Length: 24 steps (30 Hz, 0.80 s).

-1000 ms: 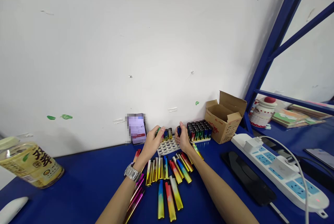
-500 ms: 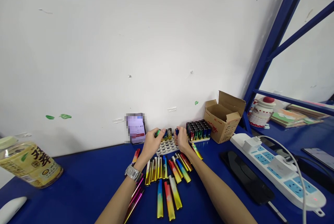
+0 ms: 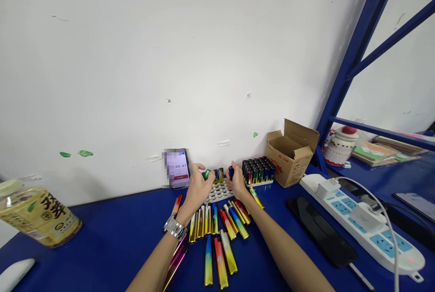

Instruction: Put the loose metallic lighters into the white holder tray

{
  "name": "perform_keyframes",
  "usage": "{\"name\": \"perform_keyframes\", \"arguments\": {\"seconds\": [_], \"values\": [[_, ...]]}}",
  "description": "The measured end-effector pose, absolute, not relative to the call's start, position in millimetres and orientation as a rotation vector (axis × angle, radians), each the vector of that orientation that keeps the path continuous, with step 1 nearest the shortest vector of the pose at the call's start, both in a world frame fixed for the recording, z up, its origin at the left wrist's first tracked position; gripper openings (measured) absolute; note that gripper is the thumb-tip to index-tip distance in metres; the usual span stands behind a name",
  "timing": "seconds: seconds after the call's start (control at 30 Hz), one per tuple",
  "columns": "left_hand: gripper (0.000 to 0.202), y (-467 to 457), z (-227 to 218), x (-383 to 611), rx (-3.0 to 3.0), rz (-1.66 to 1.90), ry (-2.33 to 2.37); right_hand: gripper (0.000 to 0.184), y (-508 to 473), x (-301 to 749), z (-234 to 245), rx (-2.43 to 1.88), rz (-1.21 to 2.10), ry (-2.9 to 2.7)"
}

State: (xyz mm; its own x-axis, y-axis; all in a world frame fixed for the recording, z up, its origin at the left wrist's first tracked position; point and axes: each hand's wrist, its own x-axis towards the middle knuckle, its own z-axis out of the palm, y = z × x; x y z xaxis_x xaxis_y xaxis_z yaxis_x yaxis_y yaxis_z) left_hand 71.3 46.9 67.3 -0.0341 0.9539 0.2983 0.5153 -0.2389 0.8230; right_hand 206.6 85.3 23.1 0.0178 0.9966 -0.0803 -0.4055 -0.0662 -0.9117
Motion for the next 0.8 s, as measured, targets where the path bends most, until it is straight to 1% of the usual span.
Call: {"name": "perform_keyframes", "arguments": {"seconds": [0.1,0.2,0.27,0.37,0.43,0.5,0.6,0.7,0.8], "values": [[0.025,46,69,72,1.775,1.195,1.564,0.054,86,207,19,-0.931,1.411,-0.859],[0.027,45,70,72,1.792,1.185,1.589,0.049,88,206,13,-0.909,1.350,-0.887],[0.024,45,69,72,1.809,1.169,1.609,0.044,90,206,10,-0.897,1.221,-0.952],[0.024,47,68,73,1.809,1.192,1.613,0.038,92,209,9,-0.881,0.913,-1.129],[0.029,49,67,72,1.803,1.203,1.592,0.036,93,212,11,-0.888,0.731,-1.234],[0.038,50,65,71,1.797,1.182,1.566,0.036,93,216,12,-0.902,0.651,-1.297],[0.040,52,63,70,1.784,1.139,1.493,0.036,94,219,11,-0.921,0.676,-1.327],[0.032,53,62,68,1.791,1.102,1.373,0.036,97,220,7,-0.929,0.757,-1.327],[0.026,55,66,64,1.970,1.069,1.319,0.035,101,218,2,-0.894,0.801,-1.292]]}}
